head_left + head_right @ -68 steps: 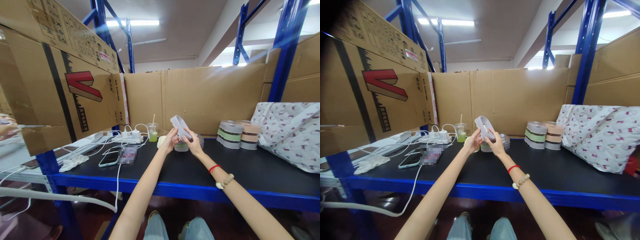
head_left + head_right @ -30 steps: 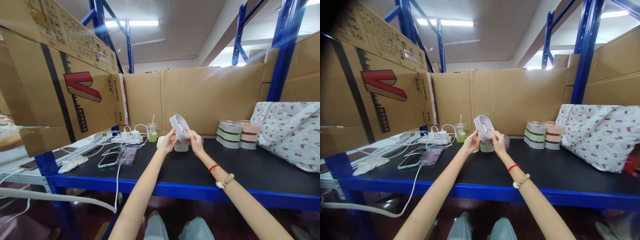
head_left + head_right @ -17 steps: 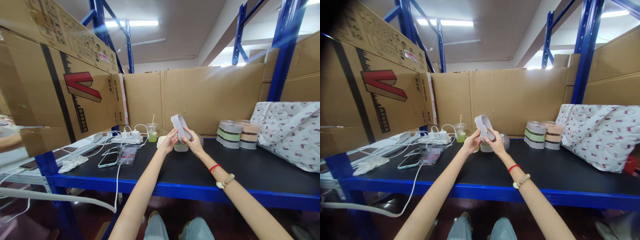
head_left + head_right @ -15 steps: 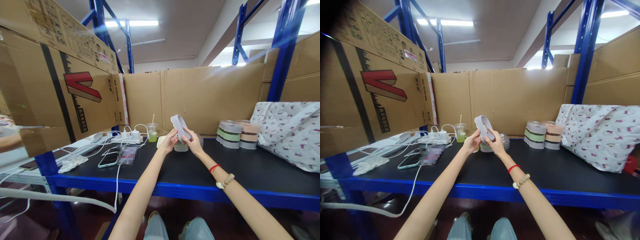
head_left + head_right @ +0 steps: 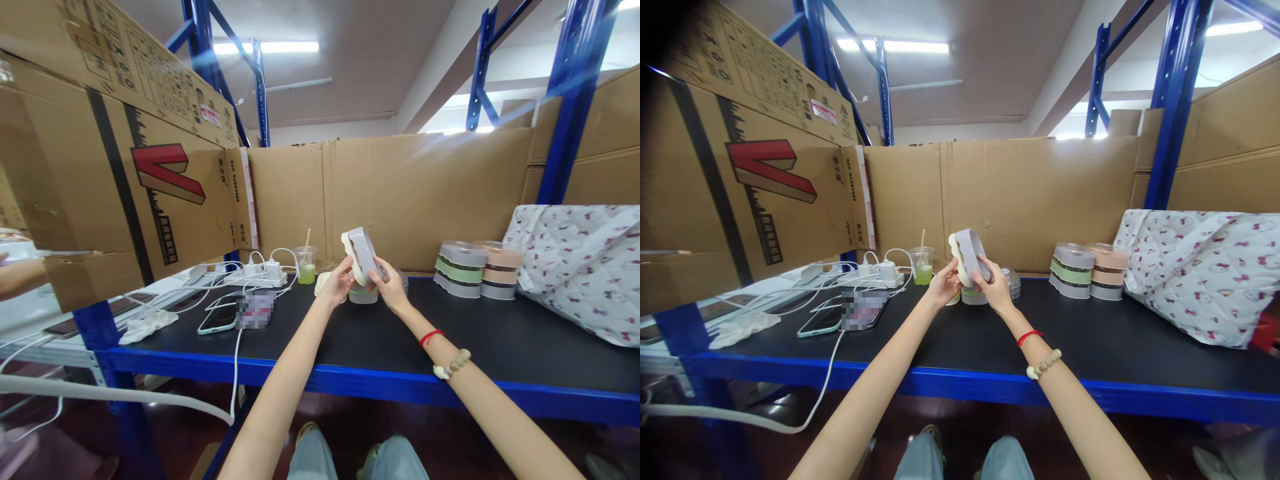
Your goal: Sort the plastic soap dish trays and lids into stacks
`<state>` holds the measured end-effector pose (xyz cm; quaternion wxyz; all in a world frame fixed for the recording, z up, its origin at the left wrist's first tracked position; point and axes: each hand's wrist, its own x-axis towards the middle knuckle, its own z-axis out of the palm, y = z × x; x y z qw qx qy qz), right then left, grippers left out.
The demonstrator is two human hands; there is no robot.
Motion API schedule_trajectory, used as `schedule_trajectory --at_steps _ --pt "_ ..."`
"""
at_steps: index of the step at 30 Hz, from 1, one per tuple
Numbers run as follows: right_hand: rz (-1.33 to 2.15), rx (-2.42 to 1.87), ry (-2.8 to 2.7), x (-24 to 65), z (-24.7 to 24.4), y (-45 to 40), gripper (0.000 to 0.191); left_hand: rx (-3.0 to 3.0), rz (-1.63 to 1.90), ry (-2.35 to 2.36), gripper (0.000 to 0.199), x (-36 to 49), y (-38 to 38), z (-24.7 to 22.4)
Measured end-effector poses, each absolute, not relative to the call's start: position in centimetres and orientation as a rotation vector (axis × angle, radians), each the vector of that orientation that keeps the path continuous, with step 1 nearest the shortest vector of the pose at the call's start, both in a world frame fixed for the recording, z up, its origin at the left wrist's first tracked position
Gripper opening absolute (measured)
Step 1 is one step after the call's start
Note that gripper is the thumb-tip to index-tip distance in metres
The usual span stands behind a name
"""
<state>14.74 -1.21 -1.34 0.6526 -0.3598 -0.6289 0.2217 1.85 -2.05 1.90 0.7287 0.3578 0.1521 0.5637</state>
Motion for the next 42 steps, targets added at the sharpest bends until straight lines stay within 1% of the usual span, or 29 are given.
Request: schedule_trajectory --at_steps 5,8,11,17,22,30,35,42 --pt "0.388 -0.793 -1.466 14.9 -1.8 -0.7 0.068 0.753 1.250 0.334 0.014 1.8 -1.8 1.9" --pt "0.177 -0.827 -1.465 15.2 -1.9 -0.3 0.061 0.671 1.302 0.286 0.018 1.4 -2.0 2.2" --pt "-0.006 -0.897 -1.422 15.4 -1.9 -0.4 0.059 0.573 1.378 0.225 0.025 1.0 -2.1 2.6" --pt "-0.190 -1.115 -1.274 16.2 -1.8 -0.4 0.054 0.495 1.433 0.182 0.018 0.4 -1.8 2.6" --pt "-0.186 -1.233 -1.076 17.5 -1.9 0.2 0.052 0.501 1.461 0.185 0.015 0.5 -1.5 2.4" --pt "0.002 -1.314 -0.955 18.0 -1.4 -0.6 0.052 0.473 1.464 0.199 0.017 0.6 -2.0 2.7" --pt "-0.004 -1.233 -0.990 17.5 -1.0 -0.7 0.047 0.435 1.450 0.216 0.024 0.5 -2.1 2.7" --pt "-0.064 -1.014 -1.209 16.2 -1.5 0.1 0.046 0.414 1.515 0.215 0.023 0.4 -2.4 2.9"
